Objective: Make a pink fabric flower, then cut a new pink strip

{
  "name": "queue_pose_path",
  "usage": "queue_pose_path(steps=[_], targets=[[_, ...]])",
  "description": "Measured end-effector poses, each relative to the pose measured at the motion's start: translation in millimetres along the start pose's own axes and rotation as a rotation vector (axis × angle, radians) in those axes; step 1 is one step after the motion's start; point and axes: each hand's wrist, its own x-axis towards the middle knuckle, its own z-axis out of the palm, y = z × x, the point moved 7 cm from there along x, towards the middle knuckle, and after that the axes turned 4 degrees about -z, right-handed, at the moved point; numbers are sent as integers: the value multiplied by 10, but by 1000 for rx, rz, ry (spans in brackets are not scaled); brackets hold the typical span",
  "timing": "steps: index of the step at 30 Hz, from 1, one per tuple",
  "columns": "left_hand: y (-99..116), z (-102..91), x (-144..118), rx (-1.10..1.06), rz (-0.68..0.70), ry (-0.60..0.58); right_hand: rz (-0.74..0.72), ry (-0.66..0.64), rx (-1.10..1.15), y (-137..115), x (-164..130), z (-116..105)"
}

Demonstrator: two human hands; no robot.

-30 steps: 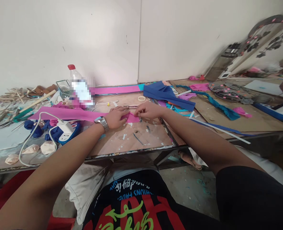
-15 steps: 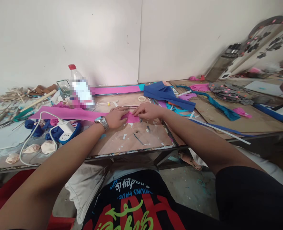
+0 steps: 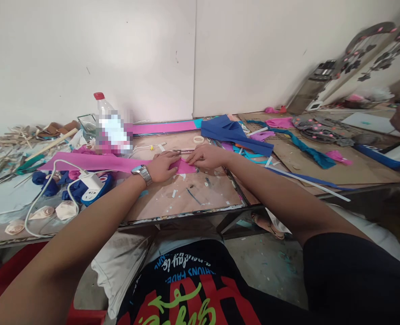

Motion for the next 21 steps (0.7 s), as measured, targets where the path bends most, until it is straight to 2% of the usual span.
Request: queue_pose_path(steps=[11,21], targets=[[-14,15,0,15,7,5,-53,12,-45,-6,13,12],[34,-6,-20,-6,34,6,-50,33,2,24,10,11]])
